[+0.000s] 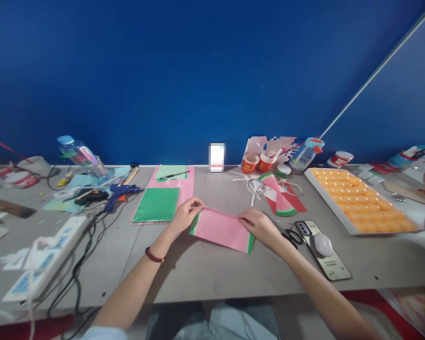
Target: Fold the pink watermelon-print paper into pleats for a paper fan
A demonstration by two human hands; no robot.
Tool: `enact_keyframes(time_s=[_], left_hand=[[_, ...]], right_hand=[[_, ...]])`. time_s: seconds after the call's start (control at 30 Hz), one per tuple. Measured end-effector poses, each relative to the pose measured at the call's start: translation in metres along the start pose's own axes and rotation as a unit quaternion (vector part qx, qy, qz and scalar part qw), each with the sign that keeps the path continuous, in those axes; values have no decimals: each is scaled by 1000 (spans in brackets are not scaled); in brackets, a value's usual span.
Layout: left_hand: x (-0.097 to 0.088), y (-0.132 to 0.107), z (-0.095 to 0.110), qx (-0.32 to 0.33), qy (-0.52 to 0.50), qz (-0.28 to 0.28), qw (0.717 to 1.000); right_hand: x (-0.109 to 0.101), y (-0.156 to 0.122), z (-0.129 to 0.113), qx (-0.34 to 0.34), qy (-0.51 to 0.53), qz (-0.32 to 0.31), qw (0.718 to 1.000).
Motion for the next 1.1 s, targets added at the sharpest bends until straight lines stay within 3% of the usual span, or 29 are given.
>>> enact_keyframes(time_s=[0.17, 0.3, 0.4, 0.53, 0.7, 0.77, 0.93, 1.1], left_hand=[[-3, 0, 2, -15, -7, -11, 1000], [-6, -1, 5, -18, -17, -22, 999], [2, -5, 8, -28, -35, -80, 996], [17, -12, 14, -9, -49, -143, 988], [24, -14, 19, 25, -55, -154, 986], [24, -14, 20, 24, -58, -150, 987], [25, -16, 12, -38, -104, -133, 985], [30, -15, 1, -57, -130, -116, 983]], right_hand=[[-2, 0, -1, -22, -3, -4, 1000], [0, -2, 0, 44, 99, -112, 988], [7, -2, 2, 98, 188, -167, 963], [31, 7, -6, 189, 343, -208, 896], [52, 32, -29, 194, 370, -171, 892], [62, 37, -34, 204, 423, -173, 866], [83, 35, -27, 272, 562, -135, 770], [95, 28, -22, 318, 612, -116, 715]])
Point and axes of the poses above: each hand's wrist, its own y-axis towards the middle knuckle, its own x-axis out of the palm, z = x × y, the point moved 7 cm from there along y, towards the middle knuckle, and after that the axes turned 3 degrees about z, right-handed, at the moved point
